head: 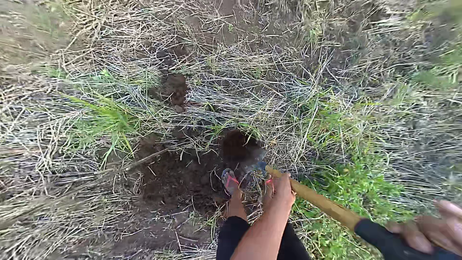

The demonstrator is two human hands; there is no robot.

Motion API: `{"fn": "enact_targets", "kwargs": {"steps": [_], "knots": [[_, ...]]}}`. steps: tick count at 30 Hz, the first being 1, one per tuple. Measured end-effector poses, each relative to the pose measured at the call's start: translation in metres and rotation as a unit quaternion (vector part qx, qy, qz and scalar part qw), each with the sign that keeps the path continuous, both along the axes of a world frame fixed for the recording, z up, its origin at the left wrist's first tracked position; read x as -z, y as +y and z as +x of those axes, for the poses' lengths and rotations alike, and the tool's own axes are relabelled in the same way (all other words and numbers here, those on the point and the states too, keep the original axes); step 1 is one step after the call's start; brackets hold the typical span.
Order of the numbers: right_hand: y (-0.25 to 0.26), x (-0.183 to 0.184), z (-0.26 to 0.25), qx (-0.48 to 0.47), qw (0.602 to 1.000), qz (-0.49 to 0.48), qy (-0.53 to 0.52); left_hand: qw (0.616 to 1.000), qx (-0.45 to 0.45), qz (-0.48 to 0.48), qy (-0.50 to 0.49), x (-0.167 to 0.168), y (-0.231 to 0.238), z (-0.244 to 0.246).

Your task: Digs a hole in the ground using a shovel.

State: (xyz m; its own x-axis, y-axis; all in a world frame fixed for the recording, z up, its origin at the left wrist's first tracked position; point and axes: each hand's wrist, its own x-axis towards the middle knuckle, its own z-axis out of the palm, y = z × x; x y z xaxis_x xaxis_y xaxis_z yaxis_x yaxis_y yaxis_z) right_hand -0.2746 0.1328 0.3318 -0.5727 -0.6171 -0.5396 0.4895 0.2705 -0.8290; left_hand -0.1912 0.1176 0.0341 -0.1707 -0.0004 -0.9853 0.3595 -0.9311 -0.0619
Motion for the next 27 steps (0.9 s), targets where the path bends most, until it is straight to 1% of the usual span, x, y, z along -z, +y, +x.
{"fn": "enact_targets", "kwargs": {"steps": [2,4,7,9,12,15,18,21,25,27], "knots": [[-0.025,0.036,0.028,0.030,0.997,0.053,0.043,0.999,-0.002,0.007,0.040,-0.013,-0.013,0.015],[-0.050,0.072,0.058,0.069,0.988,0.096,0.096,0.996,-0.006,0.014,0.084,-0.011,-0.024,0.035],[-0.070,0.112,0.088,0.092,0.979,0.127,0.128,0.994,0.015,0.035,0.099,0.018,-0.041,0.061],[-0.069,0.129,0.093,0.091,0.976,0.134,0.144,0.993,0.042,0.052,0.093,0.034,-0.048,0.066],[-0.056,0.139,0.089,0.075,0.976,0.129,0.161,0.993,0.037,0.077,0.083,0.039,-0.048,0.062],[-0.026,0.144,0.092,0.069,0.974,0.127,0.172,0.992,0.022,0.098,0.071,0.036,-0.039,0.058],[0.002,0.148,0.088,0.084,0.973,0.135,0.168,0.991,0.097,0.093,0.023,0.034,-0.035,0.049],[0.021,0.156,0.063,0.093,0.971,0.148,0.163,0.987,0.148,0.060,-0.004,0.036,-0.024,0.028],[0.045,0.168,0.019,0.084,0.968,0.137,0.193,0.986,0.149,0.068,-0.028,0.046,-0.006,-0.008],[0.059,0.172,0.007,0.076,0.966,0.142,0.201,0.985,0.157,0.069,-0.025,0.049,0.003,-0.019]]}}
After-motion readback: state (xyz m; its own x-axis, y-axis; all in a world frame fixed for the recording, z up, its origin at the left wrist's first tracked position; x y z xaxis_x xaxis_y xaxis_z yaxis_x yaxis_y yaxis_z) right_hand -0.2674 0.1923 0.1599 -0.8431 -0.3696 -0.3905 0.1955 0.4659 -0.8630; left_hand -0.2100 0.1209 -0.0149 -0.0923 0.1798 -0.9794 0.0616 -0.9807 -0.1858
